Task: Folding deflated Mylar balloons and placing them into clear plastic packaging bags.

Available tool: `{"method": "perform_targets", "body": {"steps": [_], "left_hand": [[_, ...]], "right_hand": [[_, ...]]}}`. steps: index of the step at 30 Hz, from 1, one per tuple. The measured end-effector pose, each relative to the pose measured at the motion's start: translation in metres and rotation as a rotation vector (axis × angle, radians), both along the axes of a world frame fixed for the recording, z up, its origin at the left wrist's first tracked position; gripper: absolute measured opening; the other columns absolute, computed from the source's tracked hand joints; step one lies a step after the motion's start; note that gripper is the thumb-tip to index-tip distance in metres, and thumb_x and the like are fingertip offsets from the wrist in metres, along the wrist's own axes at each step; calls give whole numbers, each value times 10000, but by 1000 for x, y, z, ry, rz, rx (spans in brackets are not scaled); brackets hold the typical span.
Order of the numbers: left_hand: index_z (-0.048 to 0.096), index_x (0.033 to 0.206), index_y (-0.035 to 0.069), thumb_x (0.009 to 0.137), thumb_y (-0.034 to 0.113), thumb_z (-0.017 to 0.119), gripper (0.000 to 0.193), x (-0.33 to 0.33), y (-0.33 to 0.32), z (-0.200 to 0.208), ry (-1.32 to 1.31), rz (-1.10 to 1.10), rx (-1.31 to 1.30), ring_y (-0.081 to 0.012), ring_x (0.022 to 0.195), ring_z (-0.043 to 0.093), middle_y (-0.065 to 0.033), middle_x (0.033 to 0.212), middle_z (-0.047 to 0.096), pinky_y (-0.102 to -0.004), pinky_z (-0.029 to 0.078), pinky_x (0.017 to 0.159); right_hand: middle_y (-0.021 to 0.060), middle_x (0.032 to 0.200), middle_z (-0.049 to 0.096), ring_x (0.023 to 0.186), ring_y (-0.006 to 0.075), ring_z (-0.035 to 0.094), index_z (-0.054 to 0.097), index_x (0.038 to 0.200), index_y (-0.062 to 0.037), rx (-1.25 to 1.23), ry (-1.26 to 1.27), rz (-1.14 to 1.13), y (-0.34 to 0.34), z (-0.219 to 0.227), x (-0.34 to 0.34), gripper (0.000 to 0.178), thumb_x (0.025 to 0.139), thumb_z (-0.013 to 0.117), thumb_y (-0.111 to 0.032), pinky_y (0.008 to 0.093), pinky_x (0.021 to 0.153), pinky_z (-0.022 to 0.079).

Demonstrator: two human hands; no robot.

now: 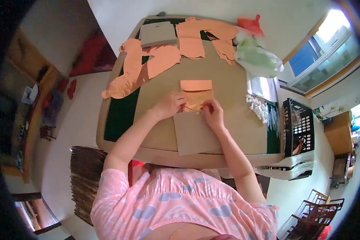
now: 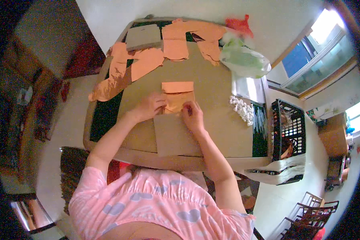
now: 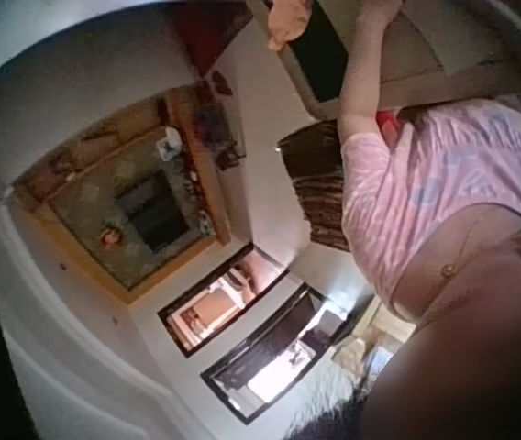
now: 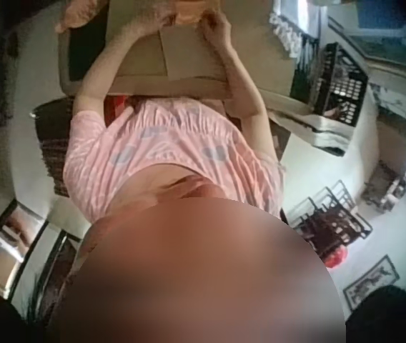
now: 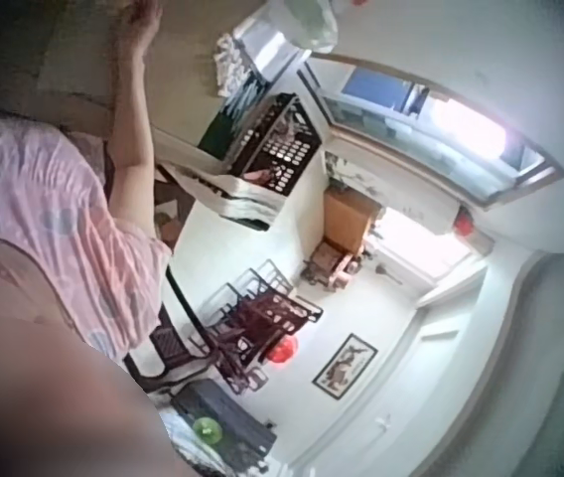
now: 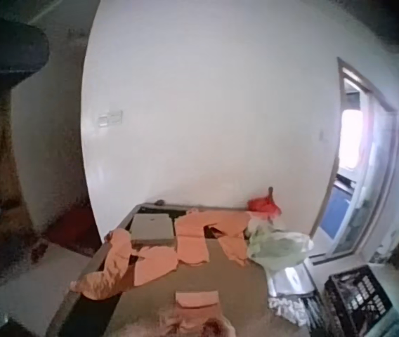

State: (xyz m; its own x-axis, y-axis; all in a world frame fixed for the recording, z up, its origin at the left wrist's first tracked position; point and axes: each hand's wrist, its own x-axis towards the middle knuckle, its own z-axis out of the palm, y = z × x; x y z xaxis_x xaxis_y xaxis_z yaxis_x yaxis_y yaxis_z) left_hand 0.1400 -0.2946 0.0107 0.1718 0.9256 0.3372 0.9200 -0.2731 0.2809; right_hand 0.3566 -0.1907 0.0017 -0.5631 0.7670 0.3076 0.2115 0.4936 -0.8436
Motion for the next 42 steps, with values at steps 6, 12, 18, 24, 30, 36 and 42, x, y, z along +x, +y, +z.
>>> {"method": "perform_targets", "body": {"steps": [6, 12, 18, 24, 30, 36, 42], "left_hand": [[660, 1019, 57, 768, 24, 645, 253, 4, -3, -5, -82, 44, 30, -293, 1039, 588, -93, 1114, 630, -387, 489, 887], [643, 1041, 58, 794, 35, 620, 250, 0, 5, 2, -28, 21, -52, -298, 1037, 584, -97, 1117, 628, -387, 483, 890], [649, 1014, 54, 835, 85, 595, 189, -7, 7, -8, 14, 13, 0, -292, 1001, 587, -93, 1068, 628, -374, 492, 864], [634, 976, 62, 835, 139, 626, 161, 8, 11, 11, -59, 112, -92, -282, 977, 592, -97, 1049, 622, -371, 495, 855], [638, 948, 108, 817, 177, 625, 149, 22, 16, -5, -34, 259, 292, -234, 963, 571, -43, 980, 582, -356, 502, 815], [633, 1003, 98, 811, 156, 596, 203, 20, 11, -16, 142, 110, 237, -208, 1032, 557, -40, 1063, 590, -346, 474, 886], [651, 1042, 97, 824, 117, 558, 237, 20, 1, -22, 171, 116, 243, -230, 1096, 536, -58, 1107, 602, -378, 432, 966]], "right_hand": [[139, 917, 573, 795, 304, 586, 604, 942, -32, 42, -17, -113, 12, 7, 13, 103, 846, 574, -15, 379, 678, 494], [111, 951, 582, 931, 329, 541, 620, 937, -75, 420, -203, 195, -14, 5, 11, 163, 778, 602, -44, 429, 802, 454], [92, 1007, 575, 978, 317, 527, 617, 993, -76, 443, -221, 211, -30, 23, 8, 203, 792, 597, -54, 429, 849, 435], [78, 1058, 570, 992, 309, 516, 609, 1055, -88, 513, -254, 183, -13, 2, 4, 262, 793, 614, -78, 432, 864, 436], [79, 1016, 576, 964, 306, 516, 627, 1052, -98, 549, -274, 170, -18, 6, 1, 268, 786, 622, -62, 421, 835, 450], [81, 1012, 577, 966, 307, 514, 624, 1054, -100, 537, -263, 175, -17, 6, 2, 279, 781, 610, -50, 421, 842, 447], [76, 1010, 579, 955, 298, 521, 641, 1097, -111, 547, -262, 150, -22, 13, 1, 333, 772, 616, -40, 419, 834, 452]]}}
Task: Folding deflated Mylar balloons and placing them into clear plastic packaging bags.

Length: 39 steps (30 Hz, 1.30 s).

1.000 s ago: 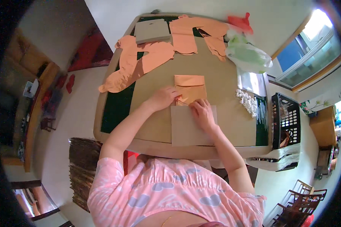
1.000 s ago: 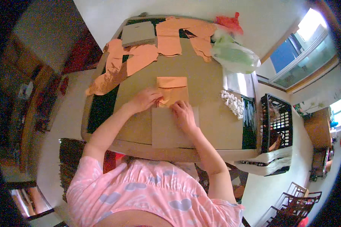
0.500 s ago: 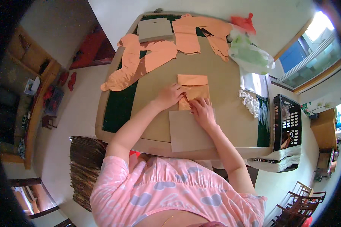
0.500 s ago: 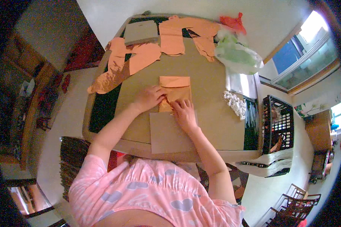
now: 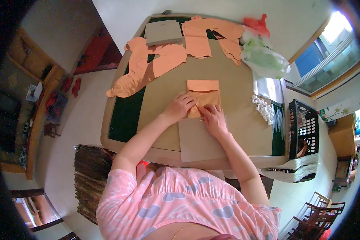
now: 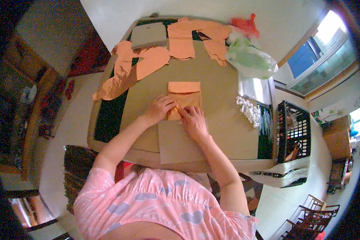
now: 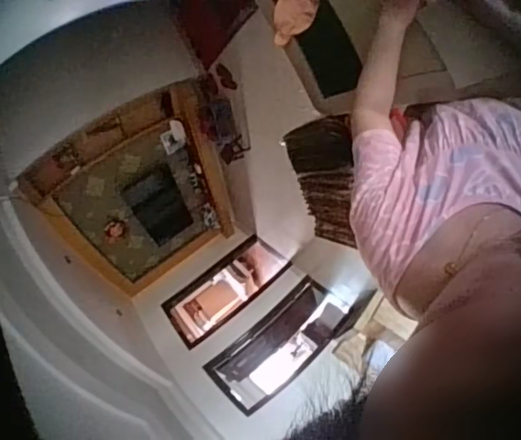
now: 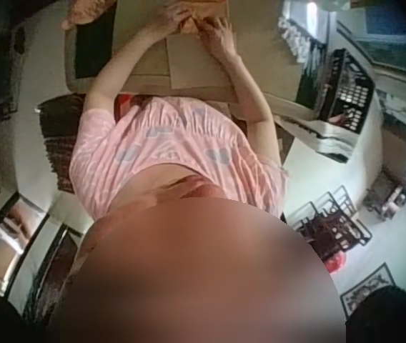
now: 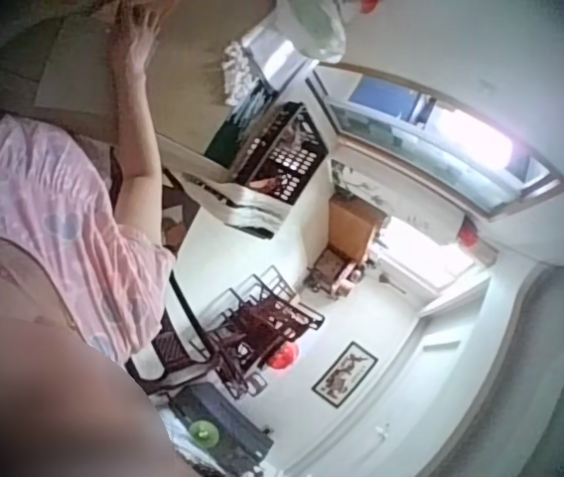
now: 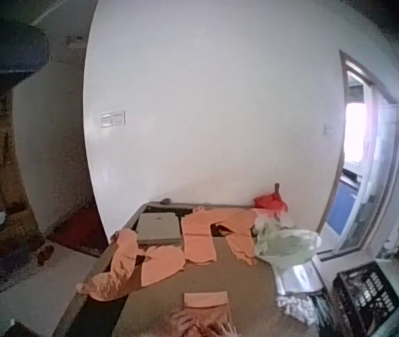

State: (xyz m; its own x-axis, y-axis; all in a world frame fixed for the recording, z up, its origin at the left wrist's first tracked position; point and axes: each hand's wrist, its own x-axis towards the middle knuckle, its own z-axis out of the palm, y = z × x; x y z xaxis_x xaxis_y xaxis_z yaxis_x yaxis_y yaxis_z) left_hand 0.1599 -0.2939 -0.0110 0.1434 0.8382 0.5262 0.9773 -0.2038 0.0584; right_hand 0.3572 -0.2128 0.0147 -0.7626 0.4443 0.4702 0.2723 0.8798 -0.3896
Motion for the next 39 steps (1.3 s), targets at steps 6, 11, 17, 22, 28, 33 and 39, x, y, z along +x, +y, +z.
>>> {"method": "perform_targets", "body": {"steps": [6, 11, 17, 22, 28, 33, 39], "left_hand": [[661, 980, 91, 797, 184, 646, 206, 31, -2, 18, -171, 248, -62, -262, 1066, 556, -65, 1107, 591, -466, 432, 944], [647, 966, 79, 744, 176, 725, 255, 42, 11, 1, -453, 462, 5, -295, 995, 552, -96, 1037, 585, -440, 447, 863], [596, 1074, 48, 699, 236, 787, 461, 43, 28, 9, -611, 762, -74, -338, 984, 569, -157, 1021, 604, -431, 463, 843], [580, 1073, 18, 664, 297, 826, 553, 24, 37, 21, -722, 782, -340, -350, 954, 617, -179, 985, 644, -445, 481, 829], [643, 979, 55, 642, 377, 811, 496, 3, 52, 13, -736, 732, -695, -337, 920, 646, -173, 953, 672, -427, 511, 788], [660, 813, 5, 645, 272, 828, 357, -8, 53, -15, -800, 678, -440, -266, 742, 654, -142, 754, 667, -398, 506, 678], [679, 867, 103, 713, 371, 758, 318, -19, 48, -28, -868, 626, -464, -276, 826, 665, -99, 851, 690, -415, 506, 722]], "right_hand": [[65, 1006, 579, 939, 274, 531, 676, 1059, -133, 43, -24, 26, 2, -4, 2, 319, 756, 642, -38, 403, 813, 462], [66, 1005, 577, 936, 279, 528, 667, 1077, -134, 45, -12, 33, -1, -4, 2, 334, 759, 635, -35, 408, 817, 454], [63, 1006, 577, 949, 284, 522, 653, 1075, -130, 44, -6, 41, 2, -8, 3, 337, 755, 624, -29, 415, 821, 452], [62, 1008, 570, 963, 286, 519, 650, 1075, -135, 59, 14, 32, 4, -9, 4, 343, 748, 625, -34, 422, 833, 448], [72, 1013, 569, 969, 294, 521, 648, 1075, -125, 97, 14, 33, 9, -20, 7, 320, 767, 620, -43, 424, 827, 453], [115, 1078, 565, 966, 325, 524, 628, 1079, -88, -135, 171, 25, 10, -1, 16, 293, 787, 619, -66, 433, 879, 447], [125, 1306, 509, 1240, 322, 451, 593, 1204, -110, -38, -153, 122, -25, 19, 73, 355, 849, 590, -124, 522, 1043, 345]]}}
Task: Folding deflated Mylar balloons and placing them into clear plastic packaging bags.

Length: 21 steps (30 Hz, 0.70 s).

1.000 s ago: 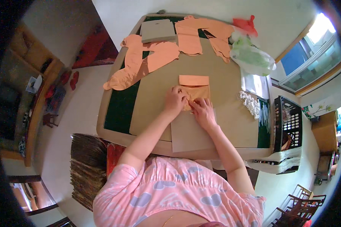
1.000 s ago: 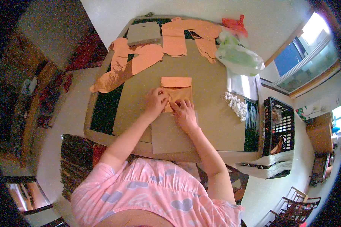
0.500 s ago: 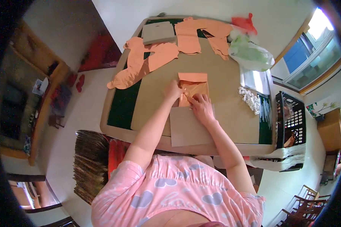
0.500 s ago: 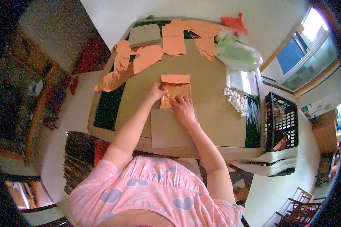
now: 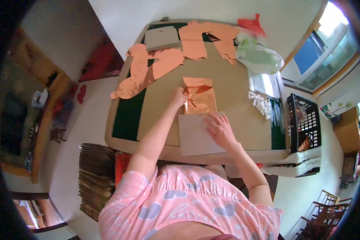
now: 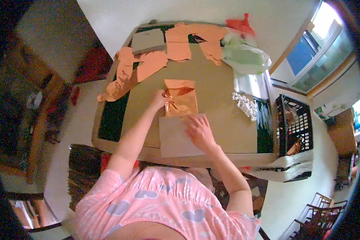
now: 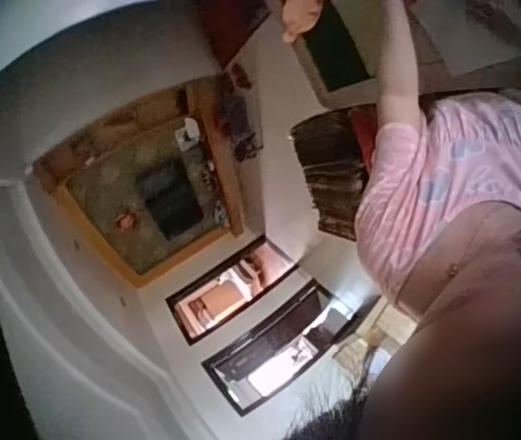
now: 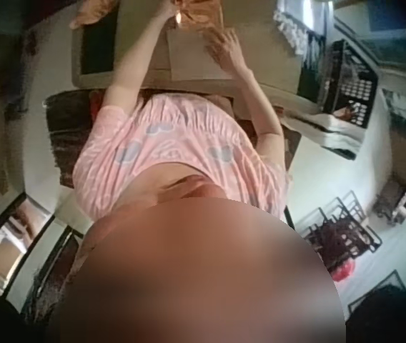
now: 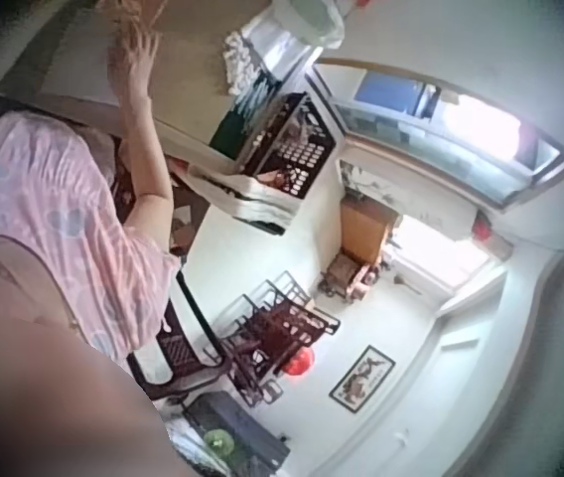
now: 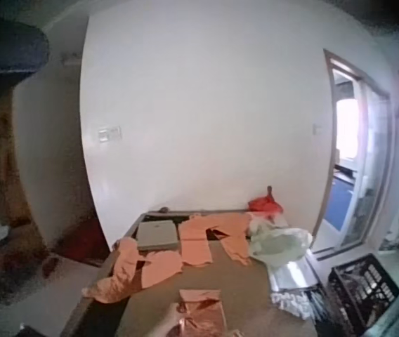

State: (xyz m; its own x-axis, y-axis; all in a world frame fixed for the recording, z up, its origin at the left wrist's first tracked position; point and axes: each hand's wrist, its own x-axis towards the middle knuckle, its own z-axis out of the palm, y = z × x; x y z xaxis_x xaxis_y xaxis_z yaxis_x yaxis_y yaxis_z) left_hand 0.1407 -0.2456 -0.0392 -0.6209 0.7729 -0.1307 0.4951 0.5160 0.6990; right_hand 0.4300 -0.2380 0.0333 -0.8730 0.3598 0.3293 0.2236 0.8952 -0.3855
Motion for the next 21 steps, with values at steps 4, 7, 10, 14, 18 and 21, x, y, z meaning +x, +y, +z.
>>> {"method": "perform_targets", "body": {"steps": [4, 7, 10, 14, 18, 21], "left_hand": [[669, 830, 54, 687, 284, 802, 301, 0, -2, -2, -53, -24, 121, -246, 748, 663, -110, 793, 683, -374, 505, 677], [670, 840, 41, 702, 250, 794, 280, 14, -2, 18, -20, -25, 73, -231, 726, 660, -110, 783, 682, -362, 504, 671], [668, 850, 23, 713, 223, 787, 270, 11, -5, 7, -41, -35, 138, -220, 699, 656, -111, 770, 682, -351, 505, 656], [671, 865, 17, 720, 225, 784, 278, 4, -9, -15, -145, 1, 261, -218, 685, 656, -110, 765, 684, -346, 503, 643], [676, 889, 19, 736, 223, 775, 273, 8, -6, -9, -134, -70, 444, -196, 673, 645, -114, 773, 685, -340, 499, 631], [675, 903, 14, 741, 206, 772, 270, 7, -17, -5, -126, -91, 467, -194, 668, 640, -119, 772, 683, -340, 497, 625]], "right_hand": [[124, 1418, 423, 1344, 296, 354, 524, 1311, -135, 9, -88, -38, -2, -14, -2, 431, 886, 558, -197, 567, 1101, 229], [109, 1413, 431, 1337, 295, 358, 517, 1307, -127, 58, -86, -57, 3, -26, -9, 435, 883, 552, -217, 586, 1097, 216], [121, 1413, 434, 1341, 299, 359, 516, 1314, -135, 22, -99, -62, 2, -22, -20, 421, 899, 535, -206, 575, 1097, 225], [115, 1408, 443, 1335, 303, 367, 522, 1305, -136, 47, -107, -58, 2, -23, -26, 412, 900, 531, -205, 573, 1091, 235], [106, 1395, 454, 1331, 287, 366, 524, 1295, -138, 73, -125, -74, 5, -23, -24, 391, 919, 509, -243, 573, 1095, 227], [109, 1394, 455, 1333, 287, 364, 521, 1298, -139, 86, -113, -70, 5, -26, -28, 396, 916, 512, -243, 573, 1095, 227]]}}
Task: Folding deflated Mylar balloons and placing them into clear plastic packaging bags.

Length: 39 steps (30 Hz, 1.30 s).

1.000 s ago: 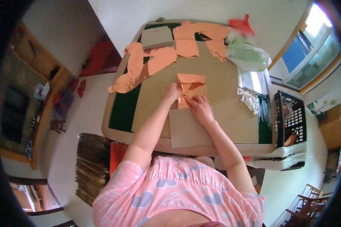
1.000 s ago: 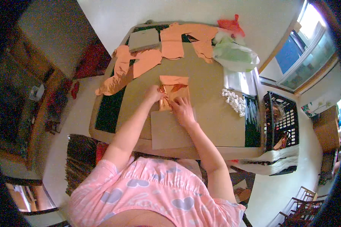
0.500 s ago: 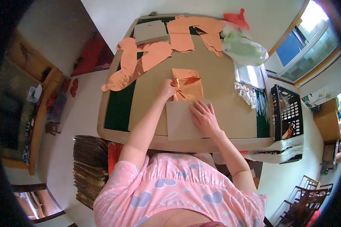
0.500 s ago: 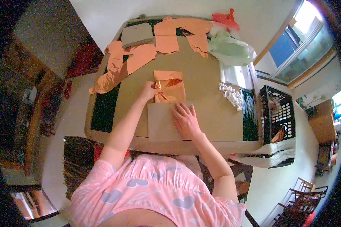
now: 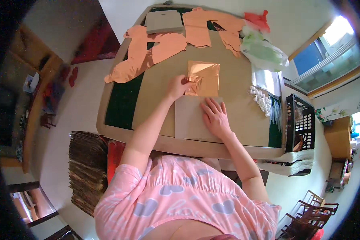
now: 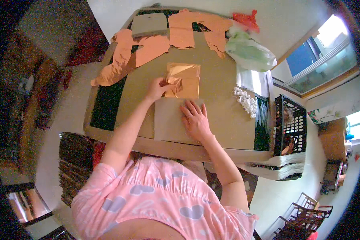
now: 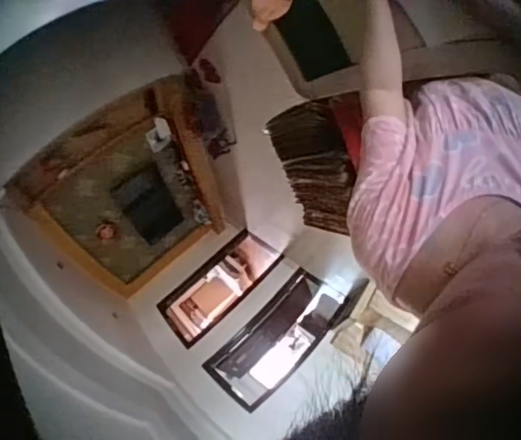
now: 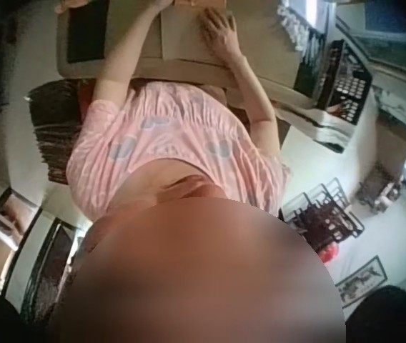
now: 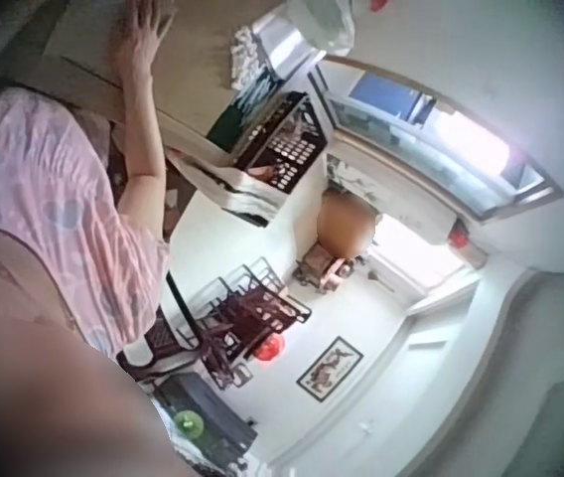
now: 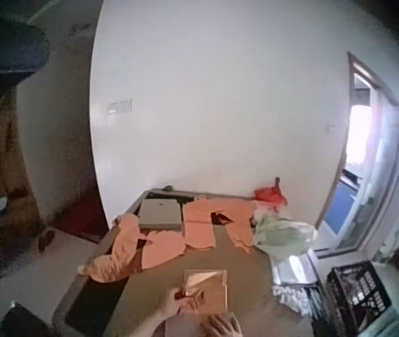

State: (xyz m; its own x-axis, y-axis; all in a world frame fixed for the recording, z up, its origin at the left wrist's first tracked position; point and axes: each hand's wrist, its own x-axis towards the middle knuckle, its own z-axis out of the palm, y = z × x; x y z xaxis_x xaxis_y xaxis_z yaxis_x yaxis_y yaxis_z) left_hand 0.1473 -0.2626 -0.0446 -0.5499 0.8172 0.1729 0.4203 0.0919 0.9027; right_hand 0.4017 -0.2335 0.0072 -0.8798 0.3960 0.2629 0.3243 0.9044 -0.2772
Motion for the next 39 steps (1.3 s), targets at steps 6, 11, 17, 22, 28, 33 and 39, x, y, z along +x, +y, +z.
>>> {"method": "perform_targets", "body": {"steps": [6, 11, 17, 22, 28, 33, 39], "left_hand": [[666, 889, 23, 749, 112, 745, 184, 36, -38, 60, 273, -39, 77, -236, 695, 619, -103, 747, 646, -355, 491, 642], [650, 817, 69, 723, 55, 720, 119, 50, -65, 64, 442, -71, 156, -254, 740, 604, -88, 753, 610, -362, 496, 684], [640, 814, 102, 681, 42, 715, 164, 55, -77, 58, 471, -176, 195, -260, 798, 602, -80, 793, 619, -371, 500, 705], [633, 849, 95, 741, 48, 642, 118, 58, -77, 50, 582, -247, 179, -293, 824, 599, -101, 828, 619, -377, 503, 705], [637, 855, 85, 758, 85, 587, 109, 59, -78, 39, 811, -254, 117, -260, 871, 607, -66, 886, 645, -366, 523, 748], [643, 876, 92, 769, 116, 574, 130, 60, -76, 32, 911, -235, 134, -219, 943, 589, -41, 909, 641, -344, 517, 776], [643, 877, 93, 775, 113, 567, 129, 62, -78, 44, 963, -252, 112, -215, 957, 585, -37, 894, 633, -343, 517, 781]], "right_hand": [[118, 1389, 457, 1340, 292, 357, 544, 1266, -122, 8, 4, -18, 1, 1, 1, 381, 904, 525, -236, 575, 1092, 230], [122, 1380, 463, 1333, 299, 365, 581, 1198, -109, 18, 19, -25, 2, -1, 0, 335, 892, 541, -239, 570, 1086, 244], [66, 1256, 583, 1235, 305, 479, 586, 1218, -186, 26, 125, 6, 9, -25, 6, 361, 865, 565, -253, 543, 1126, 197], [45, 1284, 568, 1259, 286, 460, 584, 1234, -218, -30, 107, 38, 11, -19, 8, 391, 843, 570, -221, 537, 1136, 187], [85, 1324, 531, 1301, 298, 416, 579, 1243, -167, -135, 48, 140, 22, 5, 41, 450, 795, 581, -129, 522, 1122, 227], [157, 1308, 526, 1142, 343, 541, 624, 1168, -71, -100, 192, -63, 65, 28, 54, 376, 811, 538, 9, 424, 921, 463], [130, 1360, 471, 1283, 308, 414, 511, 1289, -116, 65, -191, 85, 38, 36, -22, 386, 920, 531, -227, 538, 1080, 280]]}}
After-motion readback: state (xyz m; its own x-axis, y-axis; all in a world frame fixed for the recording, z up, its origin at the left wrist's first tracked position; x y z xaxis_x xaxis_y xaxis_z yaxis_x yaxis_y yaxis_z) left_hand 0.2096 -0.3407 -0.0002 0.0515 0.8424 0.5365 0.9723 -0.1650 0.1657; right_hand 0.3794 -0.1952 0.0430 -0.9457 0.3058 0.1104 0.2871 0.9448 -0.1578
